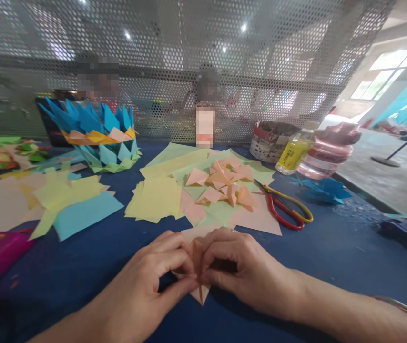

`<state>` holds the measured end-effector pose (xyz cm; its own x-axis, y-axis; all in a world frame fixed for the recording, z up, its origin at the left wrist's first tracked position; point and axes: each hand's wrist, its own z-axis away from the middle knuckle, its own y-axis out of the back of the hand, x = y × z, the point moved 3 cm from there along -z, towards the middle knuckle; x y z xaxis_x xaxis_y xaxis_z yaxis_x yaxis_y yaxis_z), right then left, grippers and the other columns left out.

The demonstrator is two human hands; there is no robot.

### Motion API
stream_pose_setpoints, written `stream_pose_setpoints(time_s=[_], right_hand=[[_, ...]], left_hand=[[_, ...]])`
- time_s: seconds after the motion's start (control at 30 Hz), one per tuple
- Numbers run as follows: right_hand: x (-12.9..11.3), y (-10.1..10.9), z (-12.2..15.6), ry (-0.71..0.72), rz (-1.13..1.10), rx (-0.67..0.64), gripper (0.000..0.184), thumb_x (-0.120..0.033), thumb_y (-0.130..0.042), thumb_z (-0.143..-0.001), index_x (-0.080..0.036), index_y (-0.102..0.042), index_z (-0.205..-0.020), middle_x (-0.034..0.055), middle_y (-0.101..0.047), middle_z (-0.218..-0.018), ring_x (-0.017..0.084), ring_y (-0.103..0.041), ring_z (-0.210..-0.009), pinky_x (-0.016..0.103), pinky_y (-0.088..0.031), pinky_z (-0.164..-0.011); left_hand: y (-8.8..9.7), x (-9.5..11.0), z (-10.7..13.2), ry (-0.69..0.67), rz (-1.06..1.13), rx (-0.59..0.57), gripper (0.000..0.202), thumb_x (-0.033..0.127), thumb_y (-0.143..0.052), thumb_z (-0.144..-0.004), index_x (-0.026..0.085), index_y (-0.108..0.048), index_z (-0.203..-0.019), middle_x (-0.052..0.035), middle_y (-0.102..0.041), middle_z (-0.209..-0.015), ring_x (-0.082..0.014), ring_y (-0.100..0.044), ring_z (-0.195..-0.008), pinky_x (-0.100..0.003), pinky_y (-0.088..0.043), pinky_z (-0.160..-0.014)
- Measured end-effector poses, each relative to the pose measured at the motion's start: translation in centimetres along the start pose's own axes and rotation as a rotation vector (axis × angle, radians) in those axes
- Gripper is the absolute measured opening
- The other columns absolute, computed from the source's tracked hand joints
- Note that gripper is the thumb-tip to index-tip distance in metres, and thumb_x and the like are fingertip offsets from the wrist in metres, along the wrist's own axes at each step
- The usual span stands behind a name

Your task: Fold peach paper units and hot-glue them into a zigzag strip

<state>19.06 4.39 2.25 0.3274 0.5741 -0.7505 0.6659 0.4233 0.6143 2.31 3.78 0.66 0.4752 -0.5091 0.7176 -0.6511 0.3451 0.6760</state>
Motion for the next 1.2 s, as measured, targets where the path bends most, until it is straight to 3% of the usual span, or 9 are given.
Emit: stream_pose_setpoints(time_s=[1.0, 1.13, 1.2], right_hand=[[0.12, -0.31, 0.14, -0.032, 0.113, 0.015, 0.011, -0.008, -0.069, -0.083, -0.015, -0.064, -0.075, 0.0031, -0.064, -0.084, 0.015, -0.059, -0.086, 0.026, -0.046, -0.081], [0.31, -0.24, 0.20, -0.075, 0.130, 0.009, 0.009, -0.012, -0.071, -0.082, -0.016, -0.063, -0.079, 0.0025, -0.061, -0.086, 0.014, -0.057, -0.081, 0.025, -0.047, -0.076], [0.35, -0.12, 0.28, -0.111, 0.123, 0.029, 0.011, -0.015, -0.072, -0.081, -0.017, -0.062, -0.082, 0.0020, -0.058, -0.088, 0.013, -0.056, -0.076, 0.023, -0.047, -0.070]], left_hand=[[-0.42, 0.20, 0.33, -0.056, -0.086, 0.070, 0.019, 0.016, -0.051, -0.094, 0.021, -0.053, -0.076, 0.0014, -0.057, -0.087, -0.0146, -0.055, -0.087, -0.023, -0.046, -0.075], [-0.30, 0.30, 0.61, -0.063, -0.180, 0.149, 0.004, 0.020, -0.052, -0.092, 0.023, -0.052, -0.090, -0.0009, -0.055, -0.095, -0.0178, -0.053, -0.091, -0.026, -0.047, -0.075], [-0.30, 0.53, 0.88, -0.107, -0.266, 0.203, 0.005, 0.019, -0.052, -0.092, 0.022, -0.052, -0.087, -0.0025, -0.053, -0.094, -0.0194, -0.051, -0.088, -0.030, -0.046, -0.073]])
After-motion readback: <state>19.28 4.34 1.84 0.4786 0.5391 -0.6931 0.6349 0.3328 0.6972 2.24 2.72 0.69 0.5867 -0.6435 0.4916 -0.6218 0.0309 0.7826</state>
